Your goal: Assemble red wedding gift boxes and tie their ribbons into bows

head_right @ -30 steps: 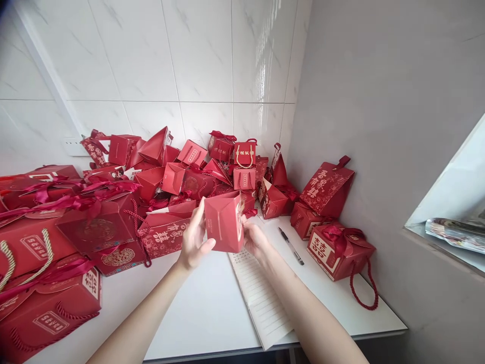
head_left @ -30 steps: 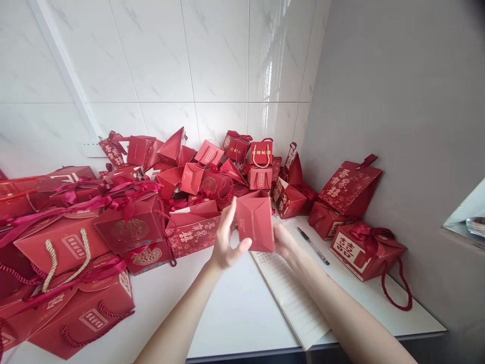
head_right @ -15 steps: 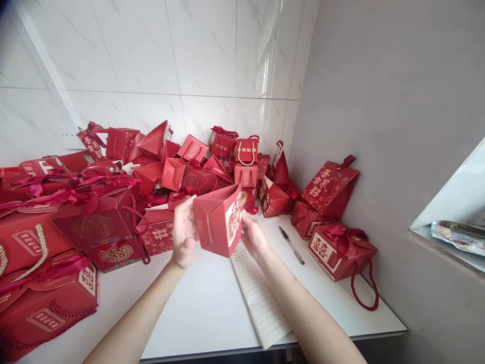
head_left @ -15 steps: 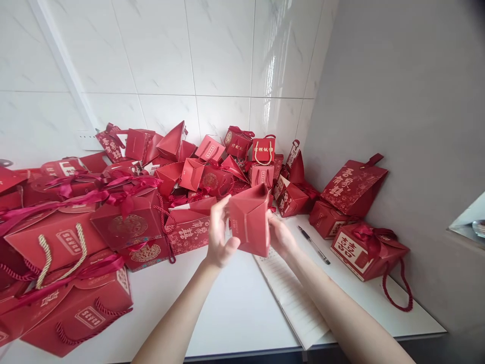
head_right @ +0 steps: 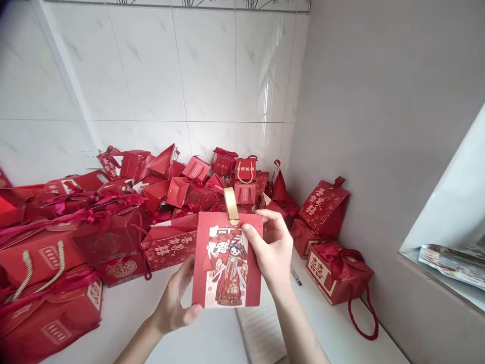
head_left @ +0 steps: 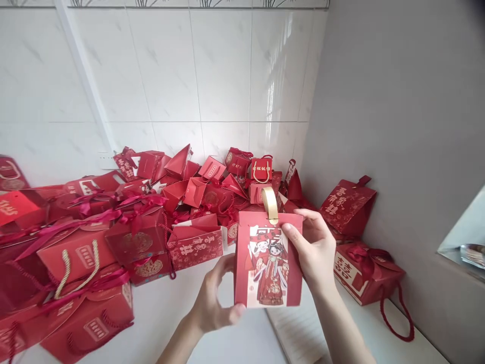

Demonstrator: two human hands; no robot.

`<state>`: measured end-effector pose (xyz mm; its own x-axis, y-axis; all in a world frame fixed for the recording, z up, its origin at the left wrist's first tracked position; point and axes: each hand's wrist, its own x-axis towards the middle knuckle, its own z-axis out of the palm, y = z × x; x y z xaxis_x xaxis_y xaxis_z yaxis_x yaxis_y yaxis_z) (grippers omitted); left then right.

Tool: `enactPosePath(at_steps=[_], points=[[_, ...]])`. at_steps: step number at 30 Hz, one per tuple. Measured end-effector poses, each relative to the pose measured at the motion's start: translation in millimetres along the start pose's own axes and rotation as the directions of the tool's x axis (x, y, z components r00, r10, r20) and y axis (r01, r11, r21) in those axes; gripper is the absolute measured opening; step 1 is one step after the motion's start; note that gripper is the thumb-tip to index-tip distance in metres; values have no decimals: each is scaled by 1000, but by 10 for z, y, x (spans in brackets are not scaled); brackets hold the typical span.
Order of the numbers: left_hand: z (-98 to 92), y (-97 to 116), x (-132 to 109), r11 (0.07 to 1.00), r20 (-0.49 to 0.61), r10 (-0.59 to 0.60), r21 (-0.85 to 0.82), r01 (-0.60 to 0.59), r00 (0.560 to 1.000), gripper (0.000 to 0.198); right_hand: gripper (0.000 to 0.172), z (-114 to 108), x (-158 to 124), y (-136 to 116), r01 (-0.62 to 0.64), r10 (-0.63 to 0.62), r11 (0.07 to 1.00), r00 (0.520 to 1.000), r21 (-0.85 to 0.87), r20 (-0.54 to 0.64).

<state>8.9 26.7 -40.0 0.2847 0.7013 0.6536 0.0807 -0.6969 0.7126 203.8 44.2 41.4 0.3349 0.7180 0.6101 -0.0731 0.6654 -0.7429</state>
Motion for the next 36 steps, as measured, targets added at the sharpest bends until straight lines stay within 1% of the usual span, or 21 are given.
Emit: enactPosePath(at_steps=[4, 7, 10, 12, 13, 14, 16, 17, 18, 19, 23, 26, 28, 29, 30, 31, 32, 33, 34, 35, 36], points=[[1, 350, -442, 987, -52, -153, -49, 151, 987, 70, 26, 98, -224, -249, -84, 88, 996, 987, -34, 137], [-18, 533, -778, 972, -128, -233, -62, 227, 964, 75, 22, 175, -401, -402, -85, 97, 994, 966, -62, 240], [-85, 690, -1033, 963, -162, -271, -48, 267, 949, 71, 19, 241, -506, -527, -74, 100, 994, 914, -79, 394], [-144, 789, -1152, 961, -150, -275, -44, 272, 950, 68, 20, 288, -525, -588, -124, 152, 988, 858, -89, 490], [-170, 833, -1203, 961, -143, -277, -47, 273, 950, 68, 21, 315, -524, -612, -162, 194, 981, 821, -105, 537], [-188, 871, -1251, 960, -138, -280, -55, 275, 950, 67, 23, 345, -521, -633, -201, 238, 971, 773, -130, 588], [-200, 925, -1345, 954, -135, -297, -86, 288, 945, 67, 26, 407, -520, -664, -265, 308, 949, 654, -171, 691], [-193, 941, -1391, 948, -139, -312, -108, 299, 940, 68, 26, 437, -526, -677, -295, 326, 939, 612, -175, 721], [-178, 951, -1436, 941, -148, -328, -132, 310, 933, 69, 27, 467, -538, -689, -327, 337, 931, 590, -164, 734], [-160, 956, -1477, 936, -156, -340, -156, 317, 927, 71, 28, 494, -556, -700, -361, 343, 922, 587, -143, 734], [-97, 970, -1584, 921, -181, -363, -217, 323, 914, 73, 28, 583, -655, -754, -470, 374, 881, 623, -54, 687], [-103, 994, -1616, 929, -187, -344, -210, 305, 920, 70, 29, 626, -700, -803, -471, 378, 881, 643, -46, 666], [-126, 1020, -1633, 936, -191, -331, -192, 295, 924, 69, 29, 640, -698, -819, -446, 376, 892, 645, -71, 666], [-138, 1040, -1638, 939, -210, -325, -184, 290, 922, 69, 29, 641, -687, -812, -436, 374, 896, 647, -80, 664], [-149, 1067, -1640, 944, -255, -320, -170, 284, 913, 68, 29, 638, -674, -791, -433, 374, 898, 652, -80, 659], [-155, 1102, -1634, 949, -331, -314, -143, 281, 890, 67, 29, 633, -661, -754, -442, 375, 894, 659, -68, 652], [-157, 1148, -1619, 953, -436, -299, -98, 285, 849, 66, 30, 627, -654, -697, -464, 379, 885, 669, -40, 639], [-152, 1203, -1594, 954, -549, -269, -36, 299, 791, 66, 32, 622, -659, -623, -501, 390, 866, 679, 4, 622], [-139, 1268, -1557, 946, -654, -221, 37, 322, 724, 67, 33, 621, -681, -534, -548, 410, 835, 689, 59, 598], [-119, 1338, -1512, 931, -731, -151, 121, 344, 665, 71, 35, 626, -725, -434, -596, 440, 794, 696, 116, 568], [-92, 1412, -1458, 912, -768, -81, 200, 358, 635, 76, 35, 637, -792, -331, -640, 477, 752, 695, 161, 538]])
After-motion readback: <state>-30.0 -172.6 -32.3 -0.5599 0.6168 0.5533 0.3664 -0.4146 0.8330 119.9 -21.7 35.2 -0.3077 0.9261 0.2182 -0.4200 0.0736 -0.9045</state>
